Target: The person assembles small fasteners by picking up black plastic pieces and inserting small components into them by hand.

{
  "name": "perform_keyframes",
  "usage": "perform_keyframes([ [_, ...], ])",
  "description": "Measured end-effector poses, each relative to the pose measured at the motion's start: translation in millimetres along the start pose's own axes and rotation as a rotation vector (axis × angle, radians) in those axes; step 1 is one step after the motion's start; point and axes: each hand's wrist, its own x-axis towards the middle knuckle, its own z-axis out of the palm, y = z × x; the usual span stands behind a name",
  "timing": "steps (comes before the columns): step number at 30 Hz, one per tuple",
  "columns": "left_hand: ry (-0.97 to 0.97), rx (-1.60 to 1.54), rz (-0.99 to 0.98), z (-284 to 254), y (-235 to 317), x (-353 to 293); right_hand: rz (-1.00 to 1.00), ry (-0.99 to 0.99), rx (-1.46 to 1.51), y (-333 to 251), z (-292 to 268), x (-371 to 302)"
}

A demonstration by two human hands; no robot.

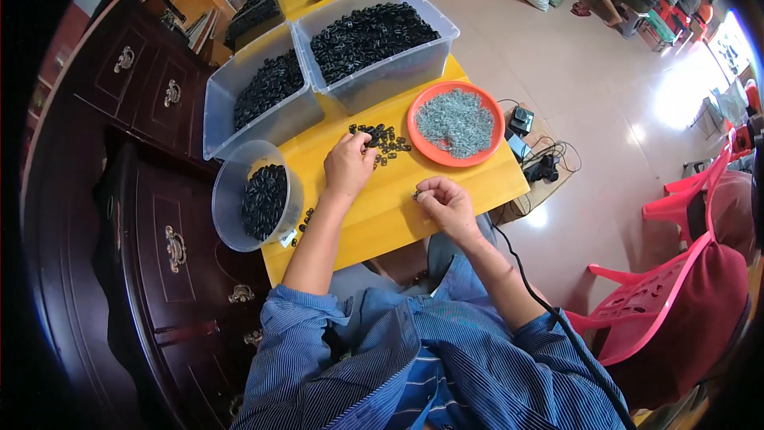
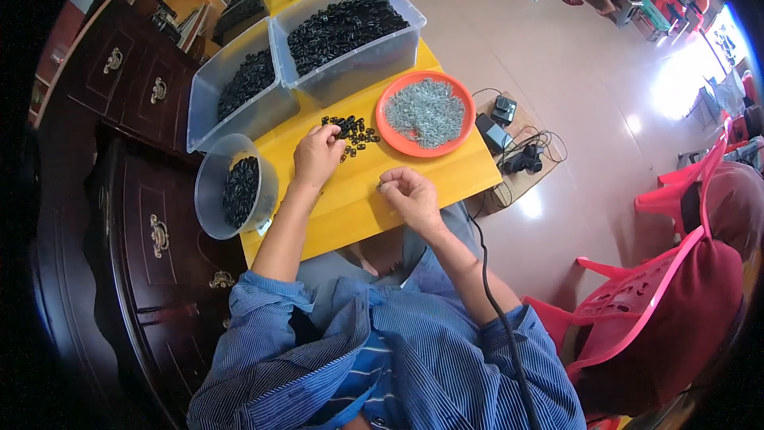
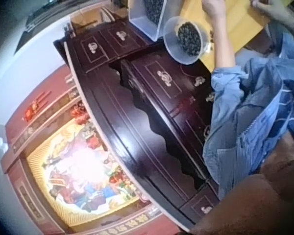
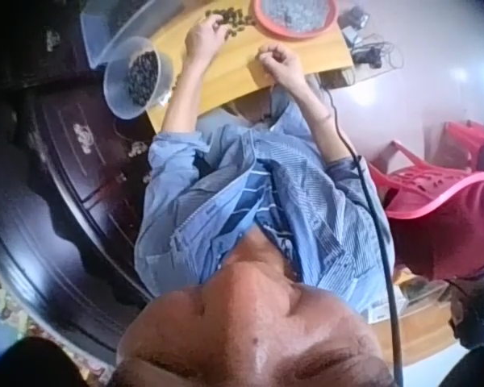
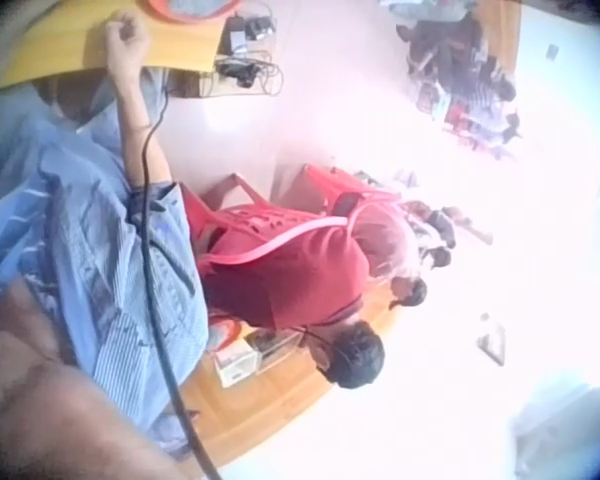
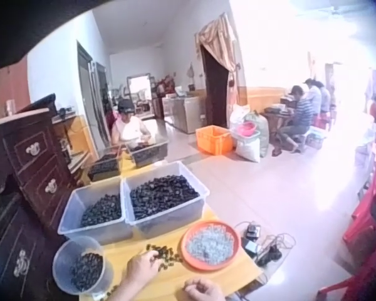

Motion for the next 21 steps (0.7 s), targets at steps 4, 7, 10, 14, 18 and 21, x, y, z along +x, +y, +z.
perform_keyframes([
  [4,-0.053,0.105,-0.019,6.2,-12.1,5.7,-0.035,-0.002,0.004,3.8,0.1,2.6],
  [7,-0.07,-0.006,-0.072,7.2,-14.4,6.4,-0.013,-0.007,0.019,4.7,-1.8,3.2],
  [10,-0.058,0.035,-0.008,7.1,-5.3,7.9,-0.054,-0.001,0.001,6.8,-3.2,3.5],
  [14,-0.058,0.07,0.021,8.3,-0.6,9.1,-0.016,-0.006,0.014,1.8,-0.3,2.7],
  [18,-0.116,0.164,0.041,8.6,2.9,15.3,-0.029,-0.008,0.021,2.7,0.2,3.2],
  [21,-0.113,0.255,0.115,11.3,5.2,17.3,-0.034,-0.002,0.036,3.0,-0.7,2.8],
])
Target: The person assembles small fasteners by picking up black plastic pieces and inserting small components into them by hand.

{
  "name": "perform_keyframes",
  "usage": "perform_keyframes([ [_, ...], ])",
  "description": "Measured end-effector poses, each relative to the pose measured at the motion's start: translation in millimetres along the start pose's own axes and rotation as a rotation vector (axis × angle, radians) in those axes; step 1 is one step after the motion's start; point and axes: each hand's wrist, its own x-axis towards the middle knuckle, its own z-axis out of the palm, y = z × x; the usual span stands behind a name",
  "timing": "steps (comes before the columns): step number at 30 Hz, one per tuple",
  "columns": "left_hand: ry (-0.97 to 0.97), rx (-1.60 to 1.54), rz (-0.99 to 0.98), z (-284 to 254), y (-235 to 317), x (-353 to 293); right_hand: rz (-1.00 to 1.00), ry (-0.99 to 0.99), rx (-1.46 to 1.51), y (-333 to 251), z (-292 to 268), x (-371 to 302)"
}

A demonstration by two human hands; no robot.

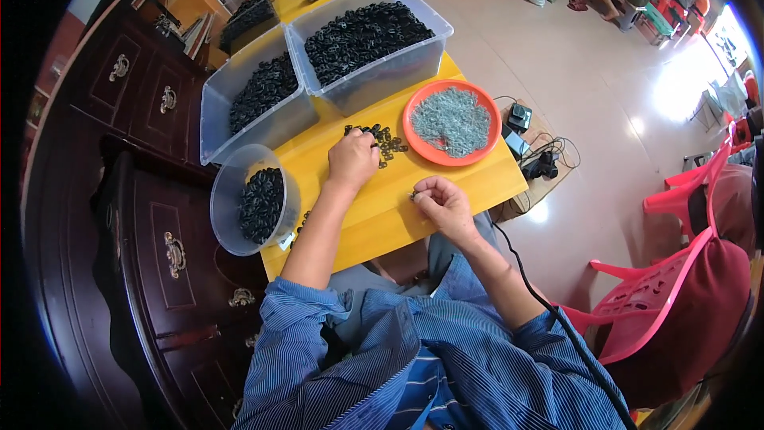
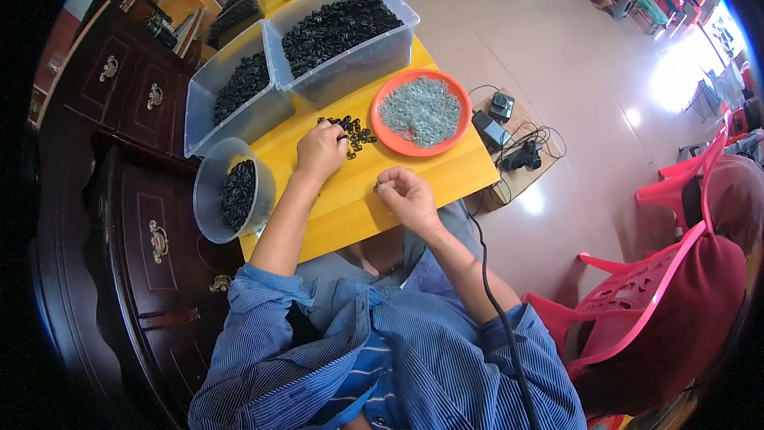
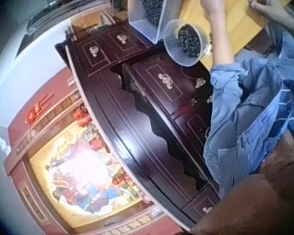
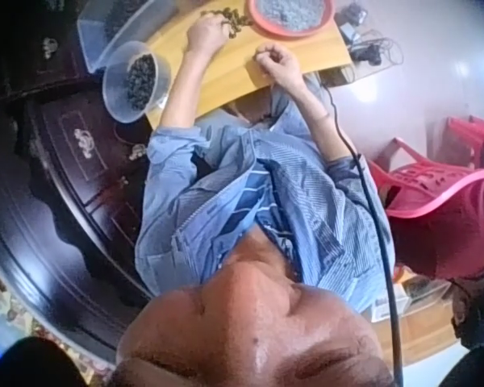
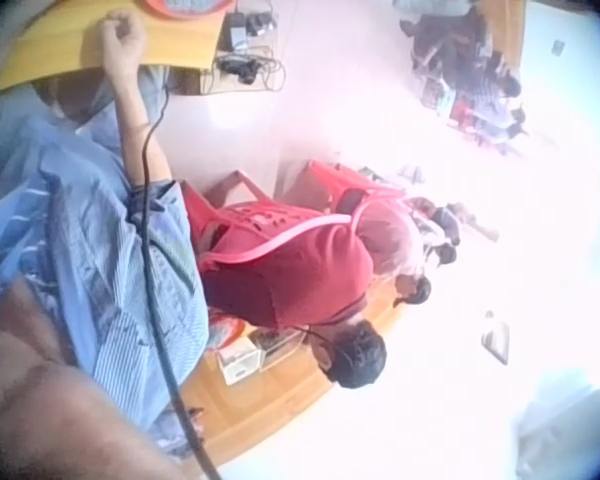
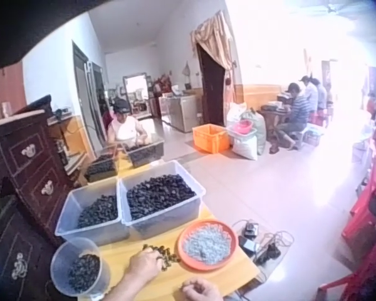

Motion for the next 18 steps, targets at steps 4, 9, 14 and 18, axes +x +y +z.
perform_keyframes([
  [4,0.037,0.055,-0.011,3.2,-0.9,-2.2,-0.002,-0.002,-0.011,0.2,0.4,-0.4],
  [9,0.063,-0.403,-0.136,2.6,3.6,-19.4,-0.007,-0.03,-0.007,1.8,-3.4,0.1],
  [14,-0.002,-1.245,-0.543,1.6,30.5,-54.3,0.005,-0.006,-0.024,-3.4,-1.4,-1.7],
  [18,0.092,-1.447,-0.561,11.7,39.1,-83.6,-0.028,-0.013,-0.051,0.9,1.5,0.0],
])
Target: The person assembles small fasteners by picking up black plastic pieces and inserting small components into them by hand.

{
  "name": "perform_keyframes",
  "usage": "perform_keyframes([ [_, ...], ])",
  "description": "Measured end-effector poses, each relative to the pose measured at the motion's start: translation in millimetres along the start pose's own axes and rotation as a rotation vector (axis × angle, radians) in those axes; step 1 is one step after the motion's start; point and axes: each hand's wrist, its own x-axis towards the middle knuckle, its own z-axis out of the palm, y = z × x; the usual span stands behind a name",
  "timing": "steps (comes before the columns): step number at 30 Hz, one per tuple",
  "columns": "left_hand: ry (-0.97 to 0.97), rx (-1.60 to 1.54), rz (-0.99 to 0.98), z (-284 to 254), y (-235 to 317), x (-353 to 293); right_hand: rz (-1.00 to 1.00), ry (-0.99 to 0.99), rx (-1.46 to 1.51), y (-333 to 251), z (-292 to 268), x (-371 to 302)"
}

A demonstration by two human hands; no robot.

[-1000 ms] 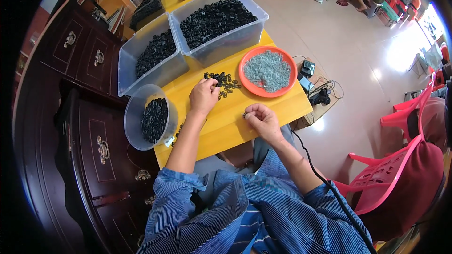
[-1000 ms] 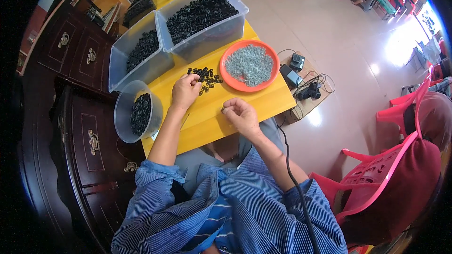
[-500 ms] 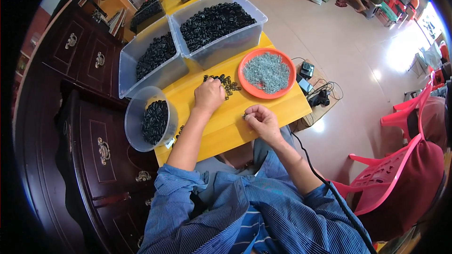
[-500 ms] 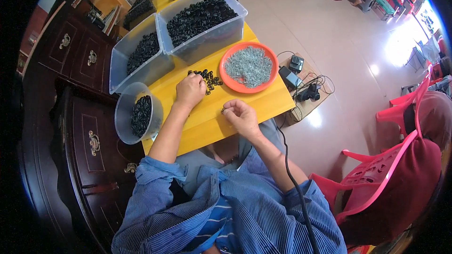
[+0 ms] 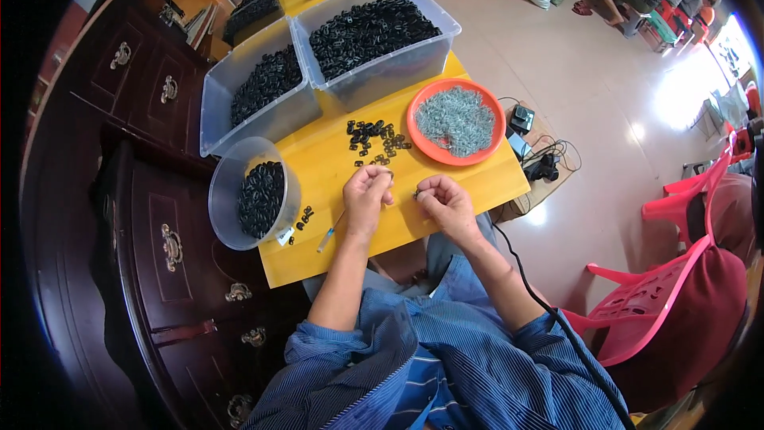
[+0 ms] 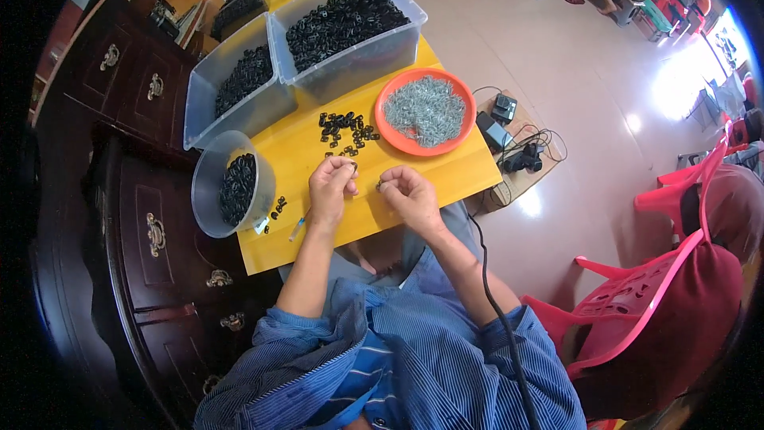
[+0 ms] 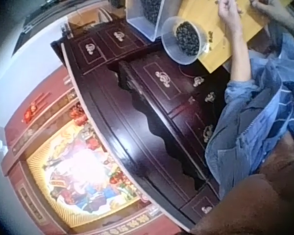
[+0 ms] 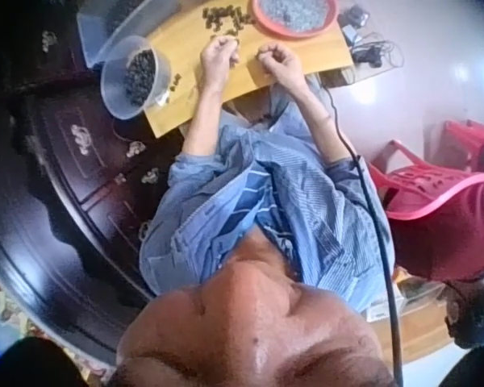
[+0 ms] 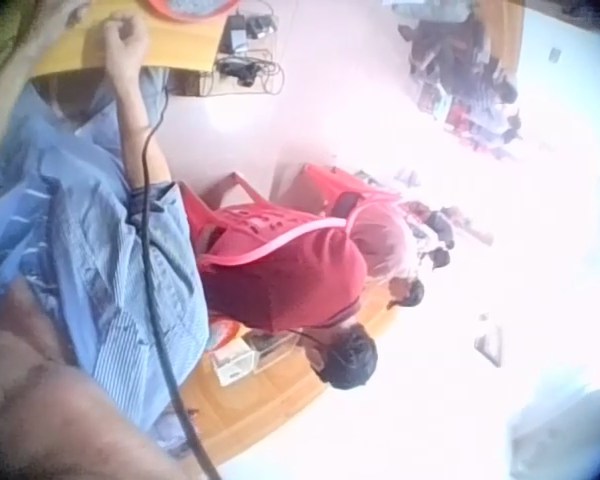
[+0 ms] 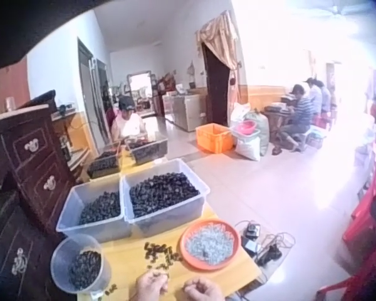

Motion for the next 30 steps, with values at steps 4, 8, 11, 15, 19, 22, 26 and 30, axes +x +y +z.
perform_keyframes([
  [4,-0.022,-0.036,0.036,6.5,0.9,-13.6,0.021,0.001,-0.004,-1.1,-1.9,-0.9],
  [8,-0.131,0.059,0.027,-3.7,-8.4,-16.2,0.021,0.002,-0.016,1.2,-1.9,-1.2],
  [11,-0.172,0.081,0.072,-3.7,-9.7,-18.3,0.022,-0.01,0.001,2.1,-3.8,-0.7],
  [15,-0.247,0.102,0.08,-7.3,-10.3,-18.7,0.024,-0.006,-0.022,0.5,-3.4,-1.6],
  [19,-0.307,0.135,0.117,-7.1,-13.7,-20.6,0.018,-0.011,-0.029,2.9,-3.3,-1.1],
  [22,-0.318,0.111,0.11,-6.9,-11.2,-21.3,0.024,-0.011,-0.034,2.2,-3.5,-1.1],
  [26,-0.319,0.072,0.136,-10.1,-12.9,-20.2,0.021,-0.004,-0.017,-0.3,-1.6,-1.4],
  [30,-0.277,0.097,0.118,-9.8,-8.3,-22.1,0.023,0.003,-0.003,-0.2,-2.6,-0.4],
])
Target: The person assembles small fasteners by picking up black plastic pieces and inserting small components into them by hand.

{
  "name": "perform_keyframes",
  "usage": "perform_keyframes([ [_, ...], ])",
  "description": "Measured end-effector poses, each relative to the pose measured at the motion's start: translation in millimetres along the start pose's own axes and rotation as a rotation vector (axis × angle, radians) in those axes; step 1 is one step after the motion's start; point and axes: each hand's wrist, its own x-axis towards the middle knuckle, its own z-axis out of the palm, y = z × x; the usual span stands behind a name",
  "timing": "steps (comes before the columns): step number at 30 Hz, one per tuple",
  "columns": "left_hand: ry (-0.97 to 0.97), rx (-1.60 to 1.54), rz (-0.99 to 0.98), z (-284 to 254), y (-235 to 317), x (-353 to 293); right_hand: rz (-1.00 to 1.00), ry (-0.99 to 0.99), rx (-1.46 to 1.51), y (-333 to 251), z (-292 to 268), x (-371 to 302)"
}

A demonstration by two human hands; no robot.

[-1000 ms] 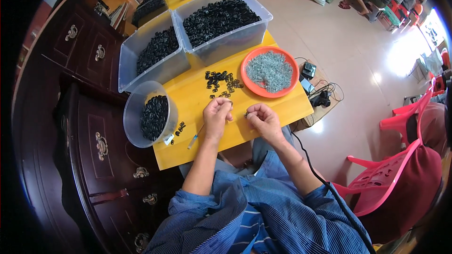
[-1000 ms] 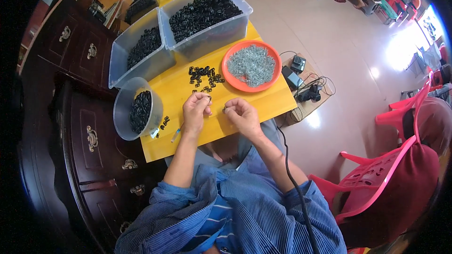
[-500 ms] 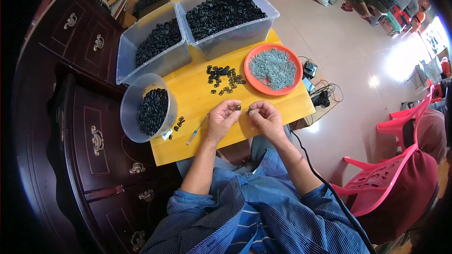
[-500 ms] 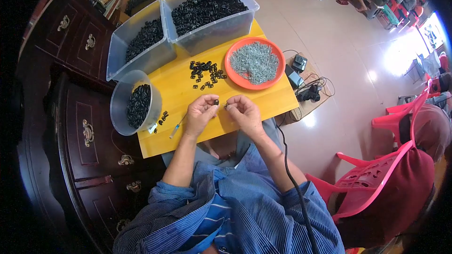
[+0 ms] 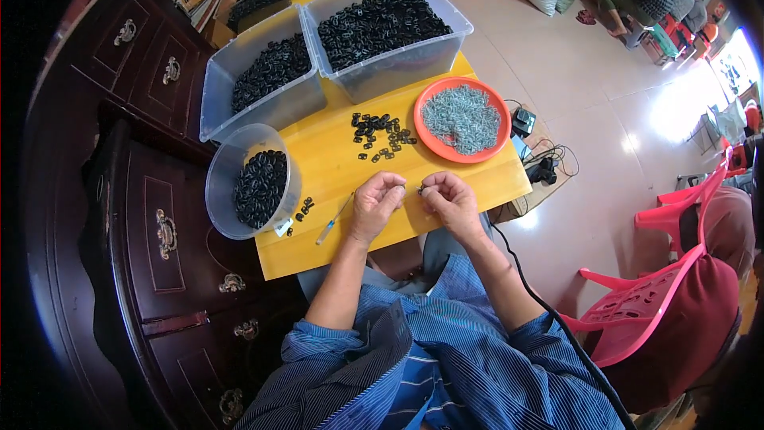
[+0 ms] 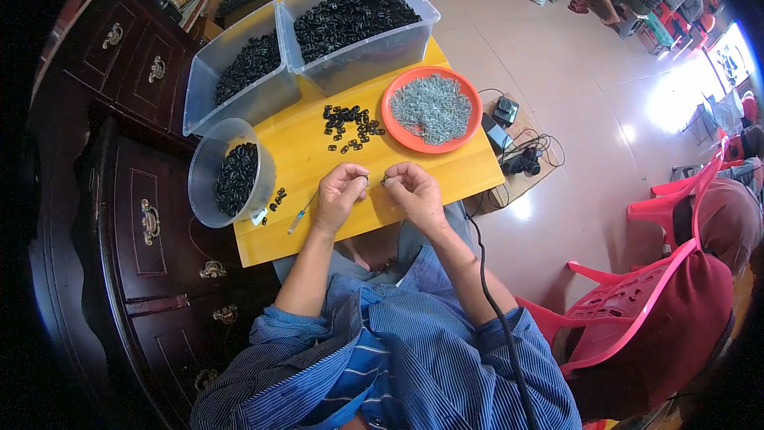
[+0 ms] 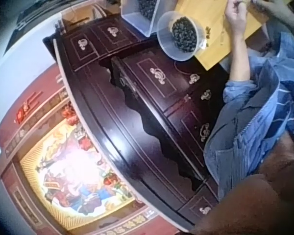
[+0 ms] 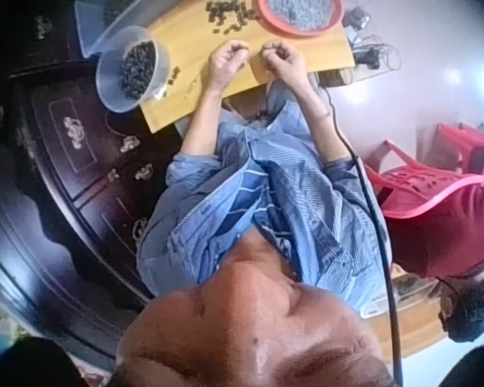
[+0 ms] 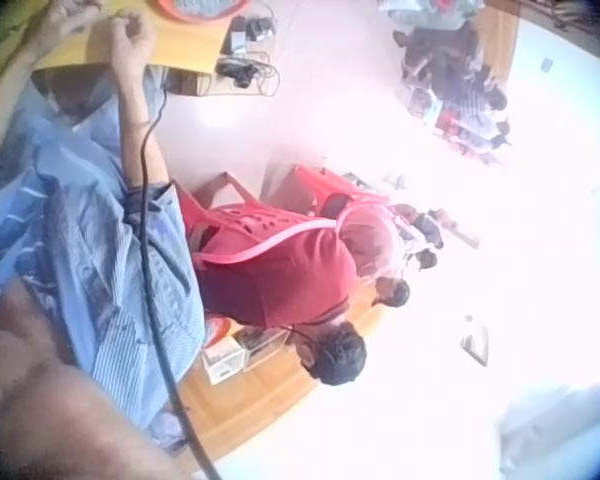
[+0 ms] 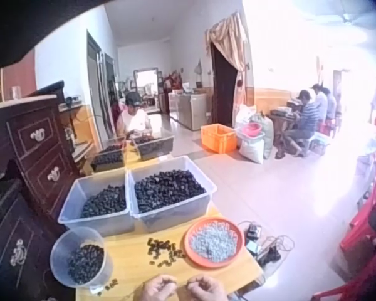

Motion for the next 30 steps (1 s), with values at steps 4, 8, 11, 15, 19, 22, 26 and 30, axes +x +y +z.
perform_keyframes([
  [4,0.056,-0.063,0.0,4.0,1.9,-0.2,-0.006,-0.002,-0.001,2.4,-0.9,0.4],
  [8,0.004,0.002,0.003,0.0,-2.4,-0.6,-0.028,-0.005,-0.001,3.6,-0.7,0.8],
  [11,0.034,0.028,0.022,4.8,-0.6,0.6,-0.038,-0.002,-0.017,2.7,-0.7,0.9],
  [15,0.058,-0.021,0.006,2.0,-2.8,1.3,-0.035,0.001,-0.017,2.0,-0.9,0.5],
  [19,0.044,0.092,0.131,-1.0,-9.6,2.8,-0.009,-0.002,-0.019,0.3,1.5,0.4],
  [22,0.096,-0.006,0.013,6.7,-0.4,1.6,-0.012,-0.003,-0.016,1.2,-0.7,-0.4],
  [26,0.099,-0.071,0.022,5.1,1.8,0.1,-0.023,0.001,-0.032,-0.2,0.9,-1.1],
  [30,0.065,-0.026,-0.024,1.0,4.3,-1.6,-0.026,-0.019,-0.021,1.1,-0.8,-2.4],
])
